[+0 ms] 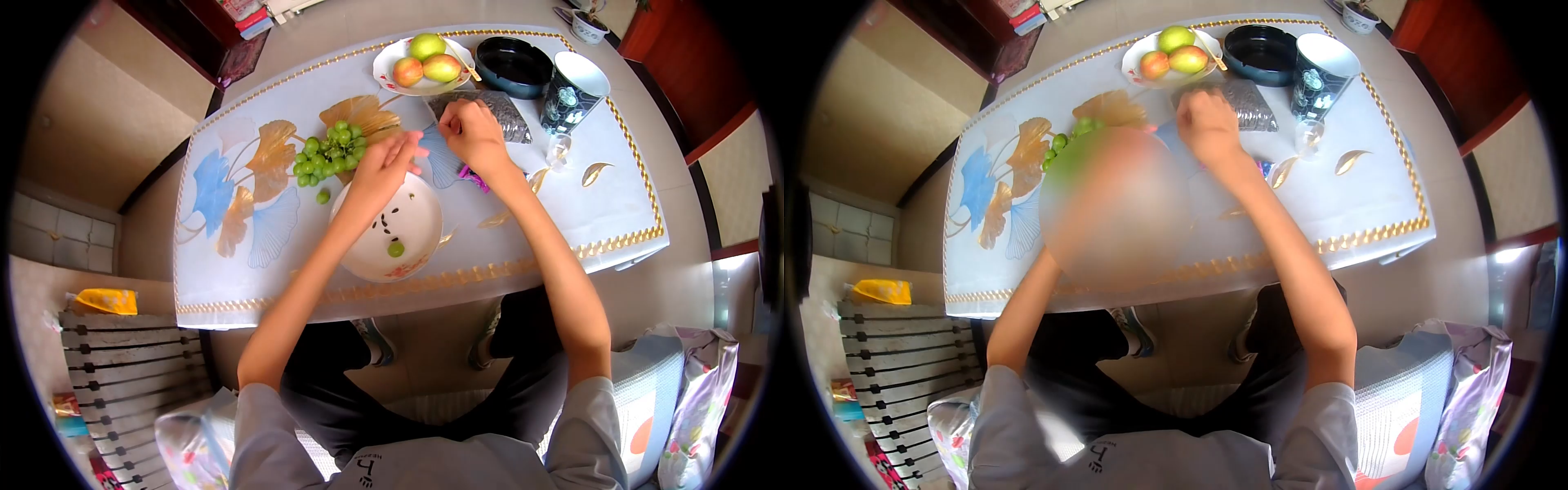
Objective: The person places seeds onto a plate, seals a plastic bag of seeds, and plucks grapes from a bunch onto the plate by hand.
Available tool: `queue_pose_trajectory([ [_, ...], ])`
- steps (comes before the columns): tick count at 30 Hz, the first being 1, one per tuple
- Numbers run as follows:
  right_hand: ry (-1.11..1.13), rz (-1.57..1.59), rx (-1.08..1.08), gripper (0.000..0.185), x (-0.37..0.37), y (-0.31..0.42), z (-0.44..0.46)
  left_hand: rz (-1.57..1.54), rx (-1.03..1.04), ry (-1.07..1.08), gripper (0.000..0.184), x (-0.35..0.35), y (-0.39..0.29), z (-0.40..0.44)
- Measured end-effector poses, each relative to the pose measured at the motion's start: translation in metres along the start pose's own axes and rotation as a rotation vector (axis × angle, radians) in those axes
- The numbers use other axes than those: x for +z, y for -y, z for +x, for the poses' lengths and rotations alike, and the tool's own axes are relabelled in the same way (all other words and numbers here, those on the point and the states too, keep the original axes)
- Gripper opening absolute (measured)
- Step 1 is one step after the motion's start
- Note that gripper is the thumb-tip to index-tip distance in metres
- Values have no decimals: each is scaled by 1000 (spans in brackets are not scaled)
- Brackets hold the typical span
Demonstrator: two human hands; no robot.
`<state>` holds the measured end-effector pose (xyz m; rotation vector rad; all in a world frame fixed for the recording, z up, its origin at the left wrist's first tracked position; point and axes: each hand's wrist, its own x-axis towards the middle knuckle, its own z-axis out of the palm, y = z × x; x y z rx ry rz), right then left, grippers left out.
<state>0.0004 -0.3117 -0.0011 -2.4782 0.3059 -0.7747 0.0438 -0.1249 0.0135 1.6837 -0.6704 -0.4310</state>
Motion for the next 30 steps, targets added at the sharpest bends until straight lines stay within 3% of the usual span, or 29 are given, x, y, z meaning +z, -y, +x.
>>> queue_pose_trajectory([
  [2, 39, 134, 75, 2, -2, -7, 1, 152, -30, -32, 44, 11, -26, 18],
  [5, 46, 295, 149, 6, -6, -14, 4, 137, -377, 121, 46, 17, -23, 53],
  [7, 36, 323, 160, 12, -8, -12, 3, 212, -155, 189, 43, 15, -11, 56],
  [8, 114, 362, 276, 8, -10, -11, 6, 238, -86, 226, 42, 10, 7, 67],
  [10, 68, 370, 227, 11, -11, -12, 6, 223, -113, 217, 41, 17, -1, 69],
  [15, 49, 455, 281, 10, -18, -9, 7, 146, -505, 122, 41, 31, -27, 70],
  [18, 35, 544, 286, 7, -18, -12, 7, 117, -496, 98, 45, 38, -36, 67],
  [21, 28, 616, 328, 5, -17, -15, 7, 198, -290, 173, 47, 36, -7, 75],
  [27, 61, 1019, 455, 1, -23, -18, 6, 52, -349, 87, 39, 47, -12, 74],
  [30, 85, 1159, 442, 3, -25, -19, 3, 113, -222, 195, 39, 38, -10, 79],
])
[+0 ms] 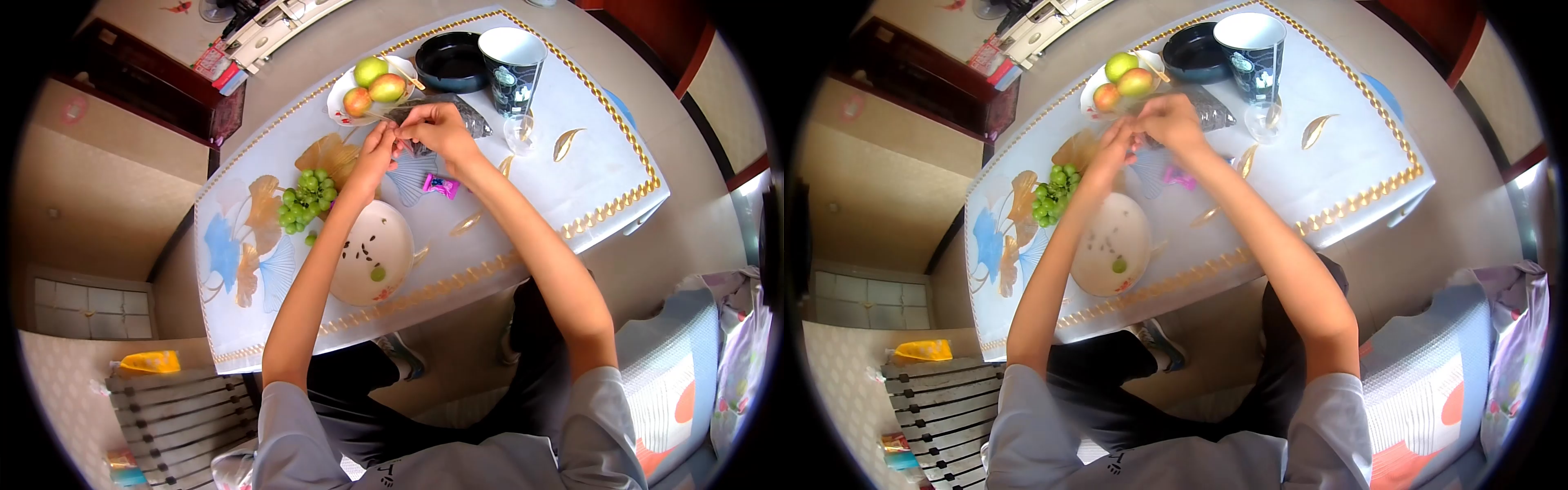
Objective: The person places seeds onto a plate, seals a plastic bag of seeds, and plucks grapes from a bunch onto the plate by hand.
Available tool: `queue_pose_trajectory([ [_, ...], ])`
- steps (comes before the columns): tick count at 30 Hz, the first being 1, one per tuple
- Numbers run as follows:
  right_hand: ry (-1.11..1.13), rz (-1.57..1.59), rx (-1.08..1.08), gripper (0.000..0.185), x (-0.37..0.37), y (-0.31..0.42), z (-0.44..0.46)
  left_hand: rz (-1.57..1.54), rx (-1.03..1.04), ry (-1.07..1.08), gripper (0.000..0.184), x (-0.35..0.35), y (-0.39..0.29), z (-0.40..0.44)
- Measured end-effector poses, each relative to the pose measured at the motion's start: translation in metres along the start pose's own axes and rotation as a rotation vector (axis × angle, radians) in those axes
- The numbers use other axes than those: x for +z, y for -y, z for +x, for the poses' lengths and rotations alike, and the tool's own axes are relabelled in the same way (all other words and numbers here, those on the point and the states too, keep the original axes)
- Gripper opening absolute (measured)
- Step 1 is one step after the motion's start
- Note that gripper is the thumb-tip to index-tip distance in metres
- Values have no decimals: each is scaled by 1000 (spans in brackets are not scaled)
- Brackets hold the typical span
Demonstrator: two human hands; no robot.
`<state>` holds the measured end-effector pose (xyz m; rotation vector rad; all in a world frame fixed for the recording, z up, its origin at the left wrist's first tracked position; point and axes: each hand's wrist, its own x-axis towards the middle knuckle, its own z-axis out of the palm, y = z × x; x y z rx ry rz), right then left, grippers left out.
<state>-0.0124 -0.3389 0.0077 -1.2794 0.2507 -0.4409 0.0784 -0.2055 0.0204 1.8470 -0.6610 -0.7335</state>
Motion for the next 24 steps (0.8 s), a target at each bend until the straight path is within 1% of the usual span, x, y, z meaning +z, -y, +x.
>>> queue_pose_trajectory([
  [3, 13, 55, -14, 4, -2, 6, -1, -115, -54, -62, 39, 7, -6, -5],
  [6, 12, 122, 20, 3, -5, 13, -3, -158, -11, -98, 35, 11, -9, -6],
  [7, 11, 154, 37, 3, -5, 17, -4, -175, 38, -108, 26, 11, -13, -6],
  [8, 4, 195, -7, 2, -2, 17, -6, -193, 87, -118, 18, 10, -16, -8],
  [9, -5, 233, -54, 2, 4, 18, -8, -213, 139, -125, 14, 11, -22, -10],
  [10, -15, 266, -100, 2, 7, 20, -10, -220, 195, -146, 16, 12, -33, -16],
  [13, -73, 340, 22, 6, 11, 46, -21, -180, 282, -26, 23, -7, -37, -14],
  [14, -80, 367, 54, 6, 13, 51, -23, -223, 262, -72, 20, -3, -40, -18],
  [17, -145, -164, -474, 3, 17, 41, -19, -116, 383, -60, 19, -11, -43, -29],
  [18, -294, -464, -613, 3, 23, 52, -25, -53, 409, -75, 17, -15, -45, -33],
  [20, -364, -501, -670, 4, 24, 52, -23, 72, 453, -101, 14, -24, -46, -46],
  [22, -451, -549, -720, 6, 22, 53, -21, 60, 384, -91, 16, -36, -48, -58],
  [24, -383, -529, -715, 6, 22, 54, -21, 81, 326, -98, 18, -45, -48, -66],
])
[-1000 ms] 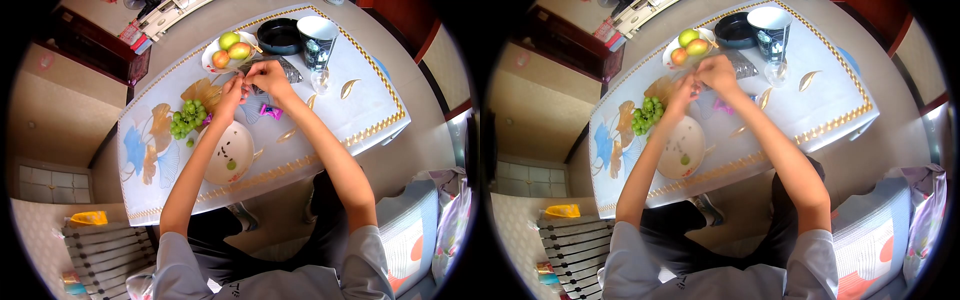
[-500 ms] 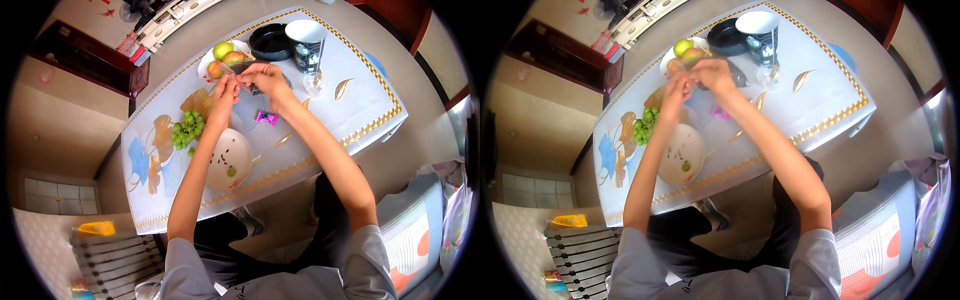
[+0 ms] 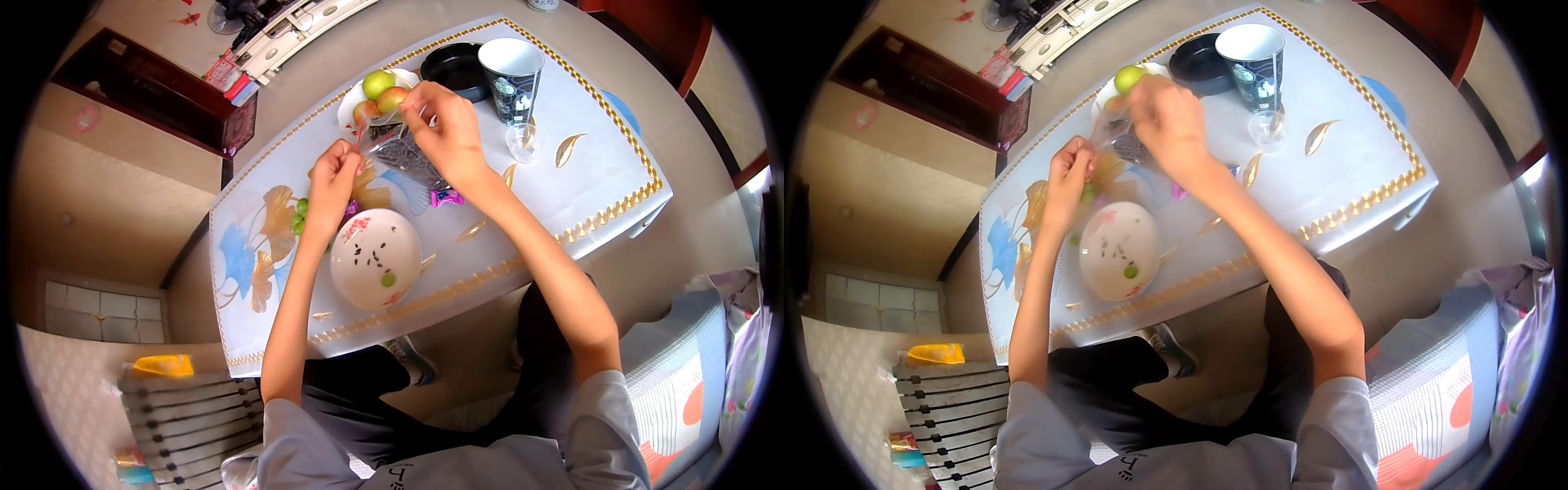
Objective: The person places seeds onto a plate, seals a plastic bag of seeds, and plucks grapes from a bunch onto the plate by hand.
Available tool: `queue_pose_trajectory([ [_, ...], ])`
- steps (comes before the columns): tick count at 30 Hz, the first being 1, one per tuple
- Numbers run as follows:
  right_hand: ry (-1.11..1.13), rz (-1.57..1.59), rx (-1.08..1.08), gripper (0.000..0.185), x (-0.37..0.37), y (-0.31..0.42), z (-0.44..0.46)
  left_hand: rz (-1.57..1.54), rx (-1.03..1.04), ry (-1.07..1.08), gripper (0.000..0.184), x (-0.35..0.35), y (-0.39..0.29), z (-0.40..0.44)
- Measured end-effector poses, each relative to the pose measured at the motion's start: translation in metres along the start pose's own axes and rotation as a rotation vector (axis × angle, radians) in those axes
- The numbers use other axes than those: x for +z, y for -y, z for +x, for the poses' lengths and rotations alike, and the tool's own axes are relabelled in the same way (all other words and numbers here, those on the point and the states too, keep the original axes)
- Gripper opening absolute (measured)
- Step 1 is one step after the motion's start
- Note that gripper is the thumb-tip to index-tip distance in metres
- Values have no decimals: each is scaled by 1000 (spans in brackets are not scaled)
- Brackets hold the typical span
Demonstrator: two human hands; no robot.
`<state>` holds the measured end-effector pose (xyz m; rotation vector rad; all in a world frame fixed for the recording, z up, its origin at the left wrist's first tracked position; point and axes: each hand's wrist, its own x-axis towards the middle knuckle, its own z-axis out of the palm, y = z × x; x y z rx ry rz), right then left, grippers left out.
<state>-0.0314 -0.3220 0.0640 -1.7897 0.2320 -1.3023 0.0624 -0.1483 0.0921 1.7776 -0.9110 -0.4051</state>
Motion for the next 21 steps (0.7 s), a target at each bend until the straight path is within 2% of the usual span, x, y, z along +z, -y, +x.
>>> queue_pose_trajectory([
  [4, 109, 119, 41, 4, 3, 6, 0, 43, 35, -91, 19, -6, -9, -19],
  [10, 158, 238, 184, 10, 20, 5, -11, 104, 59, -191, 19, -8, -10, -40],
  [12, 130, 218, 162, 10, 20, -1, -11, 153, 60, -226, 19, -3, 0, -46],
  [16, 84, 268, 205, 12, 25, -3, -9, -17, 107, -217, 19, 9, 9, -42],
  [21, 10, 73, 266, 22, 14, 10, -6, -18, 74, -268, 21, 11, 4, -39],
])
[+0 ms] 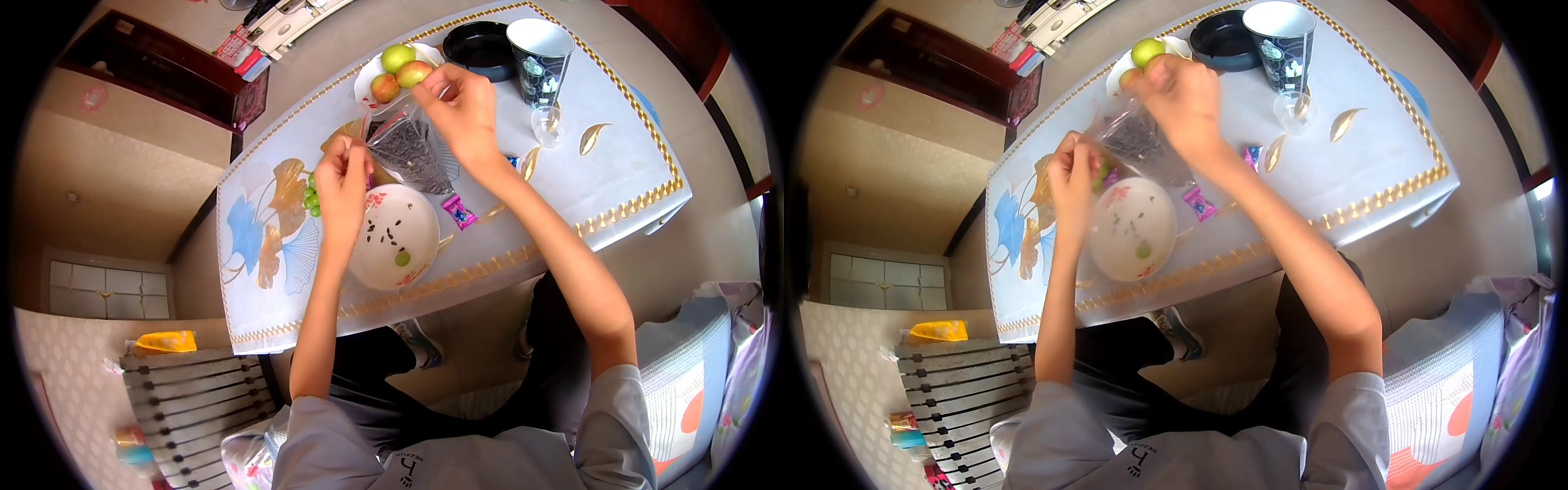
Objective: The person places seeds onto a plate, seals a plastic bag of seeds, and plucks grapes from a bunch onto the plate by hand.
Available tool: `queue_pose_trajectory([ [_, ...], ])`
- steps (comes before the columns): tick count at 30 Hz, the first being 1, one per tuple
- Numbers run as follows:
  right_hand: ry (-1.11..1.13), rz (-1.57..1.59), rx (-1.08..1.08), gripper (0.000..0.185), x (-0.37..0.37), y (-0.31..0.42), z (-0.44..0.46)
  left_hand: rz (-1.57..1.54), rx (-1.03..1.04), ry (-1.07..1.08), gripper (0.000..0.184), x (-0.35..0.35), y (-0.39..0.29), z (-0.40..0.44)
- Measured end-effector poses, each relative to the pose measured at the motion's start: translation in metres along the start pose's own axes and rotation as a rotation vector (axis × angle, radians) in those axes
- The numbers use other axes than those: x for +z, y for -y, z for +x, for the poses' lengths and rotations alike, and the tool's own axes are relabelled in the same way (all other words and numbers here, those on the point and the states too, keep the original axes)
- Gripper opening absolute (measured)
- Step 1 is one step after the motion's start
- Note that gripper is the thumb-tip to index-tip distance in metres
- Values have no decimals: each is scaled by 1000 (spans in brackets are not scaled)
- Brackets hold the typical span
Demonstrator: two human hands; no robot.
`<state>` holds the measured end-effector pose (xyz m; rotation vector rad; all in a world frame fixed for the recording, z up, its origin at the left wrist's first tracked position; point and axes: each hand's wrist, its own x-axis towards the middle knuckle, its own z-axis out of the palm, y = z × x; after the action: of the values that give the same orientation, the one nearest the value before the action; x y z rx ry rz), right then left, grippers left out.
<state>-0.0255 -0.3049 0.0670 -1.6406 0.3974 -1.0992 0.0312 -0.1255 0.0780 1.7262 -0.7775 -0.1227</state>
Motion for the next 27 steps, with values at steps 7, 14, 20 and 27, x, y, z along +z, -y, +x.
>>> queue_pose_trajectory([
  [7, -72, -1, -34, 34, 9, -4, -5, 106, 38, -79, 31, -4, -3, -2],
  [14, -66, -48, -11, 33, 13, -2, -9, 329, 81, -179, 33, -4, 0, -4],
  [20, 61, -157, -57, 25, 11, 4, -6, 449, 22, -186, 31, -2, -13, 1],
  [27, 80, -124, -187, 18, 27, -24, -10, 473, 128, -185, 32, -1, -14, 7],
])
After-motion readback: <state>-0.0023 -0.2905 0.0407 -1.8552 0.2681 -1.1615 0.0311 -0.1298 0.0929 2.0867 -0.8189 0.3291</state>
